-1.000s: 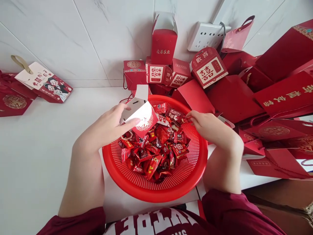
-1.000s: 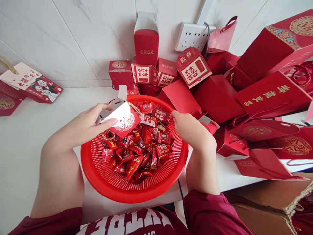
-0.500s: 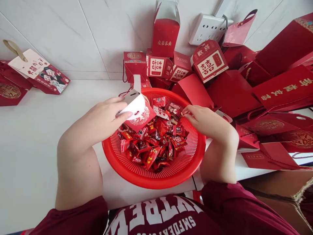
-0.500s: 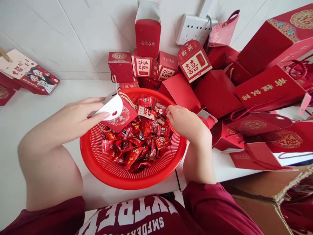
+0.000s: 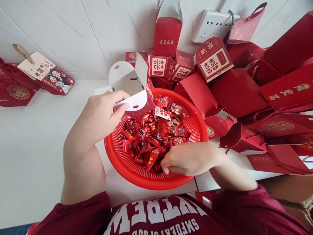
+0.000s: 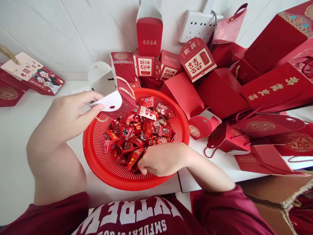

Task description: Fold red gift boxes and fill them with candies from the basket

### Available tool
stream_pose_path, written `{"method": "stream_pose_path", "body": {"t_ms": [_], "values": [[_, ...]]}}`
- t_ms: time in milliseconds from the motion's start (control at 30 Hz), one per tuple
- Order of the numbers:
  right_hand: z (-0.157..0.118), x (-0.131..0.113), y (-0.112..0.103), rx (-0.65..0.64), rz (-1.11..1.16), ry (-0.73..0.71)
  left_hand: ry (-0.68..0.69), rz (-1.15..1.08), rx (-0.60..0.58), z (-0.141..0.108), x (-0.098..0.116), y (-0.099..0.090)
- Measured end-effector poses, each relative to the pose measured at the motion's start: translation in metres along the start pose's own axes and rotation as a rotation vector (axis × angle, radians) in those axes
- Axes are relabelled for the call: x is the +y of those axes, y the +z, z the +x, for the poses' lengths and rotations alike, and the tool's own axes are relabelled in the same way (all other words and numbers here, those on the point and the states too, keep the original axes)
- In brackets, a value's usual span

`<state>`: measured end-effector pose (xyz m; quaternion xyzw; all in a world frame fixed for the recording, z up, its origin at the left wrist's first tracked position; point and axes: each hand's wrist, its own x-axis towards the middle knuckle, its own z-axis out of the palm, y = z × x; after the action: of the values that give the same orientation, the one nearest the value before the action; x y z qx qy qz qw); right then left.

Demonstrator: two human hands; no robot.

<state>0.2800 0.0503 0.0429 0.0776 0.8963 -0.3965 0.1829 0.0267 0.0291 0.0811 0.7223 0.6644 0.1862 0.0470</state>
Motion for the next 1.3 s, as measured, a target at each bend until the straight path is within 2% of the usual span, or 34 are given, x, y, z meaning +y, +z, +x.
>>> {"method": "stream_pose_path", "body": {"t_ms": [67, 233, 300, 367, 467, 533, 633, 700, 767, 933, 1000, 1067, 1133, 1167, 1233, 1300], "values": [[0.000, 0.002, 0.002, 0.026, -0.025, 0.055, 0.022, 0.015, -0.026, 0.001, -0.001, 0.002], [-0.007, 0.024, -0.005, 0.239, -0.205, 0.228, 0.124, 0.017, -0.097, -0.001, -0.001, 0.005], [-0.009, 0.031, -0.009, 0.285, -0.272, 0.265, 0.153, 0.012, -0.107, -0.002, 0.001, 0.005], [-0.009, 0.032, -0.012, 0.299, -0.320, 0.286, 0.196, 0.006, -0.094, -0.004, 0.002, 0.005], [-0.004, 0.019, -0.011, 0.316, -0.324, 0.296, 0.245, -0.002, -0.082, -0.005, 0.005, 0.005], [0.001, 0.008, -0.006, 0.291, -0.251, 0.245, 0.244, 0.001, -0.089, -0.005, 0.007, 0.005], [0.013, 0.000, 0.008, 0.123, -0.149, 0.065, 0.232, 0.000, -0.114, -0.008, 0.009, 0.004], [0.025, 0.001, 0.020, 0.049, -0.204, 0.005, 0.239, -0.001, -0.118, -0.010, 0.009, 0.001], [0.038, 0.006, 0.030, 0.063, -0.318, 0.006, 0.237, 0.011, -0.096, -0.012, 0.008, -0.003], [0.075, 0.002, 0.035, 0.147, -0.479, 0.038, 0.112, 0.045, 0.065, -0.018, -0.002, -0.017], [0.078, -0.010, 0.029, 0.208, -0.472, 0.055, 0.043, 0.047, 0.238, -0.020, -0.009, -0.022], [0.068, -0.024, 0.023, 0.313, -0.435, 0.047, 0.006, 0.017, 0.480, -0.024, -0.017, -0.027], [0.046, -0.035, 0.019, 0.394, -0.387, 0.017, -0.010, -0.023, 0.661, -0.028, -0.026, -0.033], [0.032, -0.038, 0.020, 0.390, -0.351, -0.003, -0.019, -0.033, 0.716, -0.030, -0.030, -0.035], [0.008, -0.040, 0.024, 0.290, -0.305, -0.009, -0.046, -0.028, 0.759, -0.035, -0.038, -0.040], [-0.008, -0.038, 0.031, 0.210, -0.317, 0.071, -0.069, -0.017, 0.778, -0.038, -0.042, -0.043]]}}
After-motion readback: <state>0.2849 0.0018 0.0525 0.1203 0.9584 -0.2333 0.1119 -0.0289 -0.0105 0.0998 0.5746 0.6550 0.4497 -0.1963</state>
